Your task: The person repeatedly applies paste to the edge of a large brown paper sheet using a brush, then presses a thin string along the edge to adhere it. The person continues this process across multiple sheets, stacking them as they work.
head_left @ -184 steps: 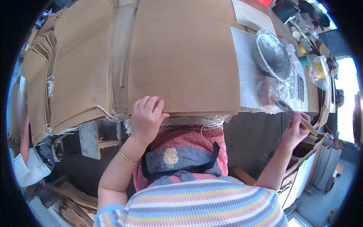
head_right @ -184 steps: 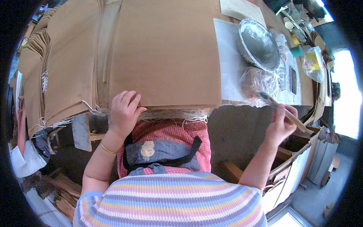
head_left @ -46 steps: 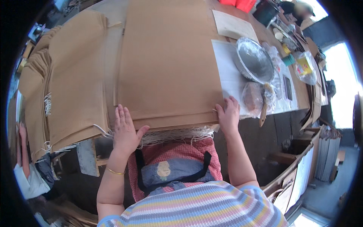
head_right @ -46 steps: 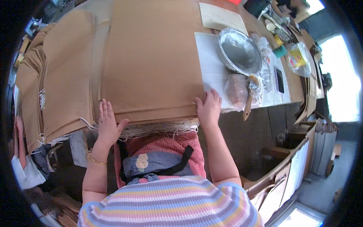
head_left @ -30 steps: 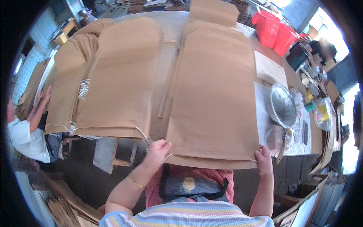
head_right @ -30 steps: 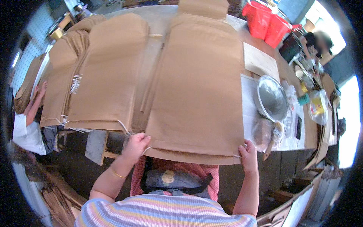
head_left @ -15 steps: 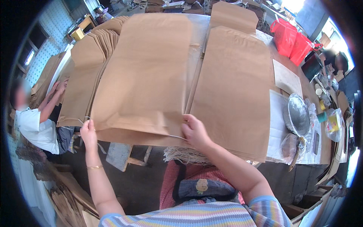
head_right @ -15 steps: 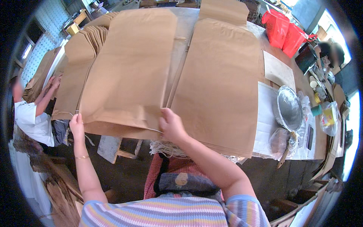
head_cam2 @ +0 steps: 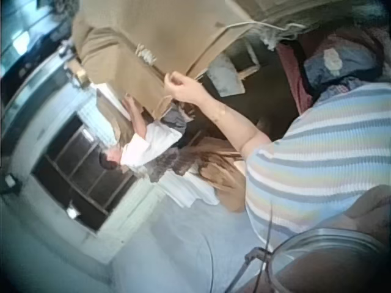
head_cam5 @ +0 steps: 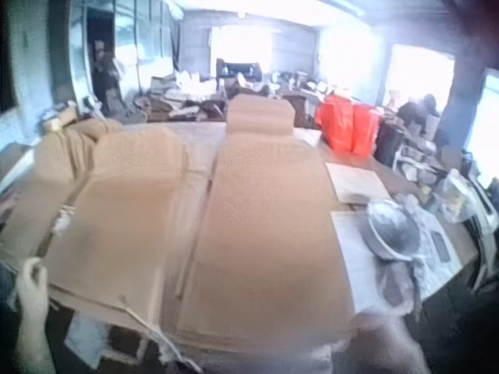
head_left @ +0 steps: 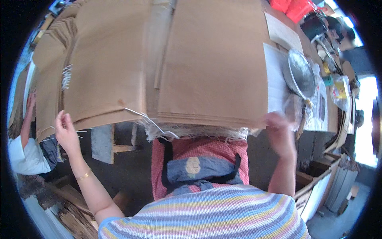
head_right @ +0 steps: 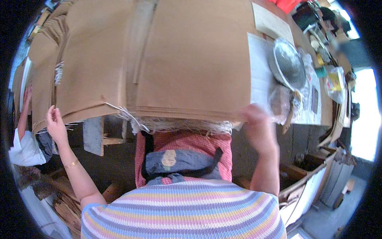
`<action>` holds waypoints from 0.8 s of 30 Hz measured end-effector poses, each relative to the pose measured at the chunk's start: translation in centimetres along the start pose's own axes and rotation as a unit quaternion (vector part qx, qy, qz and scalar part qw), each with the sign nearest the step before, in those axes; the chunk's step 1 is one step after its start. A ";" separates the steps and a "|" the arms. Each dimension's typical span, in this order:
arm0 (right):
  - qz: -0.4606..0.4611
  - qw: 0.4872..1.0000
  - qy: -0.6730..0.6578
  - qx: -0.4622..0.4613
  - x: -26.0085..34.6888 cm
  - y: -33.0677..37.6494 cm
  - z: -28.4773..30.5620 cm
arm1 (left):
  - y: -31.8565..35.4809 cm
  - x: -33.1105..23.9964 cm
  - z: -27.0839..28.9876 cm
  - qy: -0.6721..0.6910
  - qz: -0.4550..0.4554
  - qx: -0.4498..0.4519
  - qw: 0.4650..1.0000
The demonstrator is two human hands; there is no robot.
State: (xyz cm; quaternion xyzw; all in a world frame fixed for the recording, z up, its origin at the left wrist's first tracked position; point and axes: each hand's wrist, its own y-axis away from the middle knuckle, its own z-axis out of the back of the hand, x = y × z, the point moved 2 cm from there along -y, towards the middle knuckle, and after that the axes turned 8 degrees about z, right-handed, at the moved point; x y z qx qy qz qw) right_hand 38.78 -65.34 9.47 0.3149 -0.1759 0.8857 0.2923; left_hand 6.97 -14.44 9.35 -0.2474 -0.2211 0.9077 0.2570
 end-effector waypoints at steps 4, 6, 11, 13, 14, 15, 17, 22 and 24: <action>-0.196 0.876 0.441 -0.024 -6.8 5.9 8.6 | 10.0 -14.6 0.1 0.157 -0.256 0.146 0.943; -0.138 0.893 0.427 -0.010 -9.0 7.3 9.0 | 14.4 -18.7 -2.1 0.257 -0.362 0.309 0.841; -0.022 0.923 0.307 -0.232 -8.6 8.3 9.5 | 21.9 -20.0 -9.1 0.081 -0.419 0.447 0.786; -0.086 0.902 0.074 -0.417 -6.2 8.7 9.1 | 23.2 -18.7 -12.2 0.038 -0.437 0.437 0.785; -0.088 0.902 0.021 -0.423 -5.5 8.6 8.6 | 23.6 -18.1 -13.4 0.022 -0.444 0.432 0.785; -0.089 0.899 -0.034 -0.426 -5.0 8.3 8.1 | 24.3 -17.4 -14.2 0.018 -0.427 0.448 0.786; -0.090 0.887 -0.095 -0.443 -4.3 7.3 5.9 | 23.5 -17.9 -13.1 0.070 -0.404 0.439 0.800; -0.065 0.921 -0.249 -0.293 1.5 1.6 -2.8 | 21.0 -18.9 -6.6 0.303 -0.196 0.492 0.792; -0.059 0.934 -0.248 -0.249 4.2 -1.8 -5.9 | 19.4 -19.3 -4.3 0.253 -0.194 0.448 0.835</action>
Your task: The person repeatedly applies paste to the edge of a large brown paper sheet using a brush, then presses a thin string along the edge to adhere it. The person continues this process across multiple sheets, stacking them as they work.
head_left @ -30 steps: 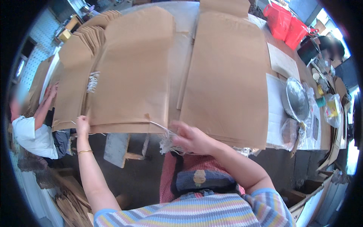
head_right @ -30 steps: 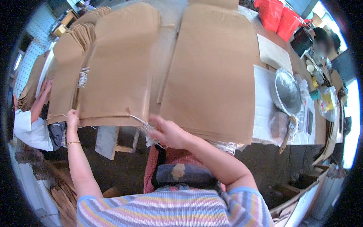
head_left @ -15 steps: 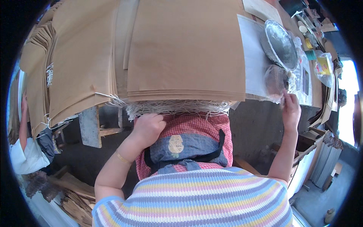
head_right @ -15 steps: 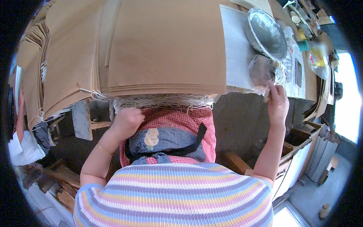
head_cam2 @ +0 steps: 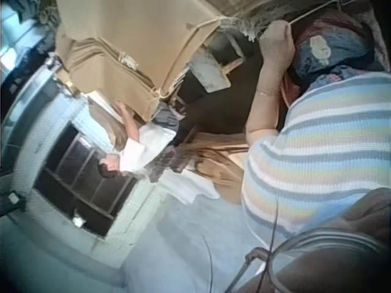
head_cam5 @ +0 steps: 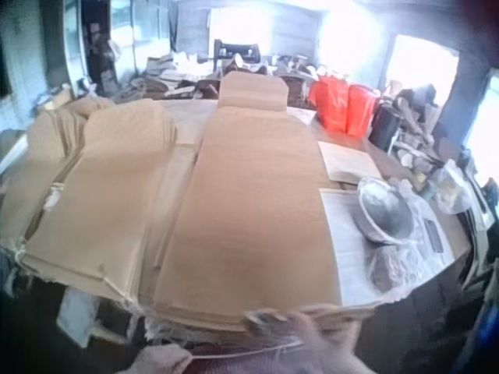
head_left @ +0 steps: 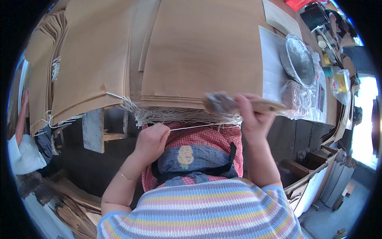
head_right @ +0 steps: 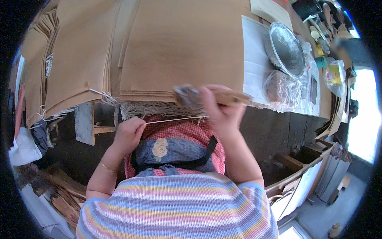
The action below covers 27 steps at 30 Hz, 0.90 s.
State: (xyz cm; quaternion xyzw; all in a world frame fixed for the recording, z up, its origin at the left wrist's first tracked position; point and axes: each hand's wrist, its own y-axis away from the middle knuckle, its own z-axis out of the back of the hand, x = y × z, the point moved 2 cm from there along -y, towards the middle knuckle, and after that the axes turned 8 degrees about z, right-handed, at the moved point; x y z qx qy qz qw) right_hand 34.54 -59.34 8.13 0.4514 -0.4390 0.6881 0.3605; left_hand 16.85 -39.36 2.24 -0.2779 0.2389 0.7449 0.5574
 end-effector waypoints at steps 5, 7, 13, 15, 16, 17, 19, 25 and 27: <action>0.046 0.995 0.028 0.082 0.3 -3.6 -9.4 | -2.0 -1.0 3.1 -0.216 -0.049 -0.123 0.967; 0.047 0.992 0.066 0.091 -0.6 -4.2 -10.7 | -3.7 -0.8 2.8 -0.242 -0.043 -0.106 0.963; 0.014 0.953 0.296 0.060 -2.3 -5.0 -4.7 | -5.3 -0.3 1.8 -0.286 0.014 -0.001 0.958; 0.037 0.947 0.318 0.016 -3.1 -4.8 -1.0 | -5.2 -0.4 2.0 -0.281 0.015 0.010 0.960; 0.025 0.937 0.349 0.021 -3.3 -4.7 0.8 | -5.2 -0.4 1.9 -0.281 0.012 0.007 0.960; 0.037 0.930 0.365 0.011 -3.4 -4.7 2.0 | -5.2 -0.3 1.8 -0.282 0.009 0.003 0.959; 0.058 0.912 0.407 0.007 -3.6 -4.8 3.5 | -5.3 -0.1 1.9 -0.283 0.008 0.005 0.959; 0.070 0.866 0.492 0.054 -3.9 -6.2 2.6 | -5.4 -0.9 1.8 -0.302 0.017 0.015 0.953; -0.006 0.975 0.220 -0.012 -3.8 -6.3 5.7 | -5.4 -0.9 2.1 -0.298 0.014 0.014 0.954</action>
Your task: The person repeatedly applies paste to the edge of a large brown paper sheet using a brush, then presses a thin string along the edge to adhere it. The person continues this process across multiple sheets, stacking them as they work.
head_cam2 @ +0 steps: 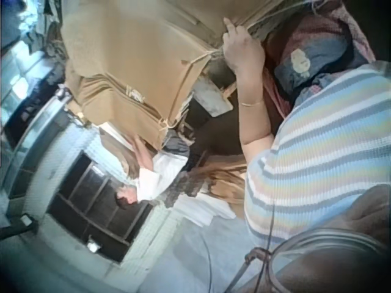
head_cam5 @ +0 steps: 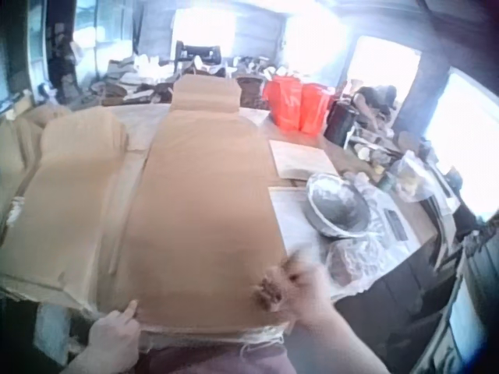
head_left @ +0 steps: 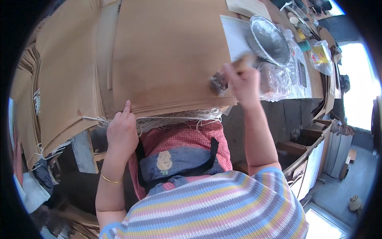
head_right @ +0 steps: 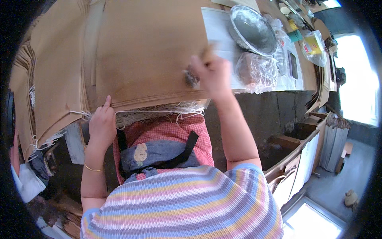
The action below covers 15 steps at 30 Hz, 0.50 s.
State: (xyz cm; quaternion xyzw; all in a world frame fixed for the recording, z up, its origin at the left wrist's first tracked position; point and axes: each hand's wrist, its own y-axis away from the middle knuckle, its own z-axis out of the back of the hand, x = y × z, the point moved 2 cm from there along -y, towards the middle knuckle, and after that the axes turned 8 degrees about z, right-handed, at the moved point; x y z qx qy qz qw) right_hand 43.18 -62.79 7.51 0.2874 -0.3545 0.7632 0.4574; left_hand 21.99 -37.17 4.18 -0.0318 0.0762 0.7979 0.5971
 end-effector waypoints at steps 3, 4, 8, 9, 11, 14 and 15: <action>-0.060 0.936 -0.311 -0.151 -2.1 0.4 6.9 | 0.3 0.1 0.1 0.029 -0.003 -0.001 1.000; -0.017 0.961 -0.201 -0.190 -2.3 0.8 9.0 | 0.2 0.1 0.2 0.042 -0.004 -0.002 0.999; 0.107 0.937 0.332 -0.027 -8.3 2.2 15.3 | 0.4 0.2 1.3 0.177 -0.081 -0.105 0.975; 0.106 0.905 0.410 0.039 -8.7 3.1 15.6 | 1.2 0.3 1.9 0.307 -0.044 -0.030 0.950; 0.188 0.878 0.437 0.054 -6.5 4.4 14.3 | 3.8 -0.1 4.2 0.534 0.045 0.113 0.837; 0.151 0.976 0.098 0.125 -0.4 8.0 7.3 | 4.5 -3.6 8.1 0.516 -0.111 0.033 0.849; 0.193 0.967 -0.051 0.159 1.4 9.3 3.8 | 4.4 -4.3 9.0 0.507 -0.121 0.047 0.852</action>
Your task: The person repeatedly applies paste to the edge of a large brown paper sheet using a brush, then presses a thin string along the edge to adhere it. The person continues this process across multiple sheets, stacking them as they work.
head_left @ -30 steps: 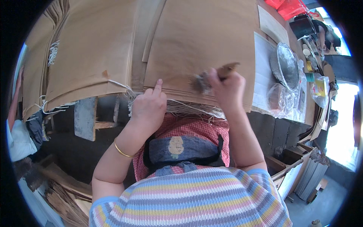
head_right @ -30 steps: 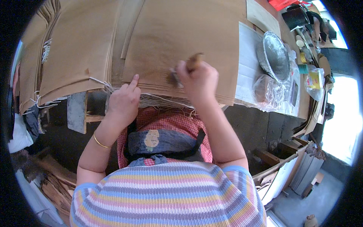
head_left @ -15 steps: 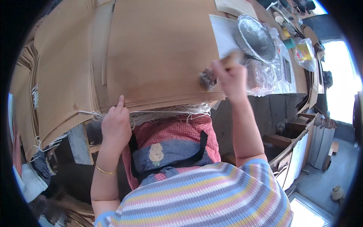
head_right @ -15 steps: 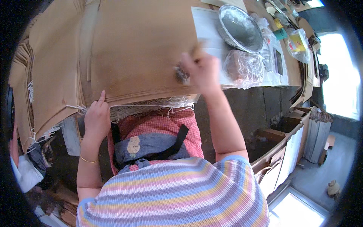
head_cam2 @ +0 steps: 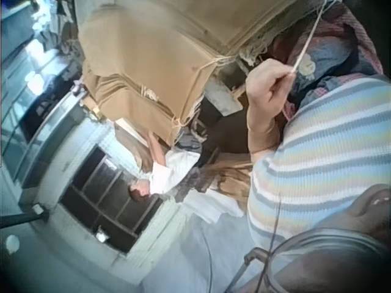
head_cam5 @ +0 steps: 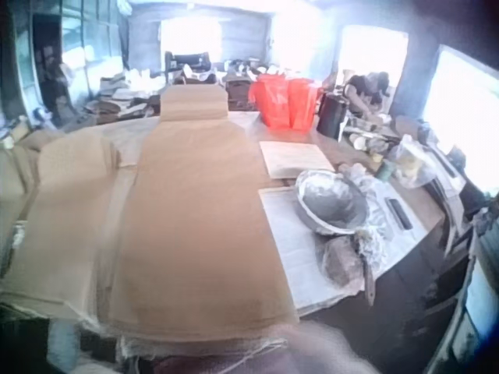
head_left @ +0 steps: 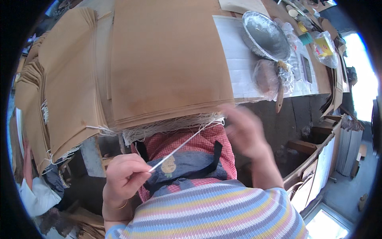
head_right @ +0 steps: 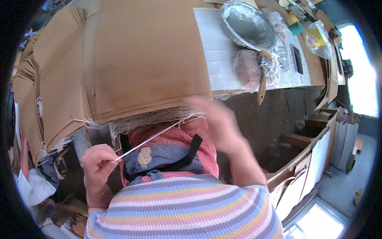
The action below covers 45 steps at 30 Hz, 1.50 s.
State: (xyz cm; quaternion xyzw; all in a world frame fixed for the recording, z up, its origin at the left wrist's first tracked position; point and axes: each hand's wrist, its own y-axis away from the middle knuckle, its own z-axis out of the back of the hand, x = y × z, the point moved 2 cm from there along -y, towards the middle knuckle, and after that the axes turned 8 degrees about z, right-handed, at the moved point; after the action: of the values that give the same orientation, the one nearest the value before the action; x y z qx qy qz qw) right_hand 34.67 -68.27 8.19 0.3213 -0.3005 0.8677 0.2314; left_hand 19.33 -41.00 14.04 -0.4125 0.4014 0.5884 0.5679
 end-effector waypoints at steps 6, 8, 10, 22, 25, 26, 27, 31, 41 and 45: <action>-0.053 0.956 -0.255 0.132 1.5 -0.5 -3.4 | -0.3 -1.0 4.0 -0.267 -0.013 -0.081 0.960; -0.078 0.978 -0.180 0.071 0.1 -0.7 0.4 | -0.3 0.7 4.9 -0.316 -0.036 -0.144 0.937; -0.118 0.983 -0.136 0.012 -1.1 -2.1 3.0 | -1.3 2.8 5.4 -0.301 -0.025 -0.182 0.936; -0.154 0.962 0.193 -0.120 -11.9 -3.0 -2.1 | -6.7 12.2 3.3 -0.456 0.023 -0.229 0.860; -0.300 0.953 -0.034 -0.013 -12.5 -3.4 -0.3 | -6.6 11.5 3.0 -0.507 -0.011 -0.231 0.830; -0.311 0.943 -0.120 0.000 -12.2 -3.5 0.1 | -6.5 11.6 3.0 -0.502 -0.032 -0.209 0.838; -0.319 0.925 -0.205 0.012 -11.7 -3.5 0.4 | -6.4 11.8 3.0 -0.497 -0.053 -0.187 0.846; -0.321 0.926 -0.200 0.001 -11.1 -3.1 -0.7 | -6.0 13.9 3.1 -0.426 -0.077 -0.160 0.887; 0.134 0.976 0.163 0.063 -8.1 -4.9 -2.5 | -7.0 10.1 4.1 -0.302 -0.022 -0.013 0.953; -0.142 0.990 -0.016 -0.009 -9.8 -6.1 -3.0 | -7.6 13.5 5.8 -0.208 0.142 -0.076 0.965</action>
State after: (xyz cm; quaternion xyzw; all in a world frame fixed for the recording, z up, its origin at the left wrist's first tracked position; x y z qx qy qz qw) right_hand 43.77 -64.00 1.80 0.3724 -0.2637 0.8179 0.3504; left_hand 26.56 -30.78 3.27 -0.2615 0.2831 0.7649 0.5162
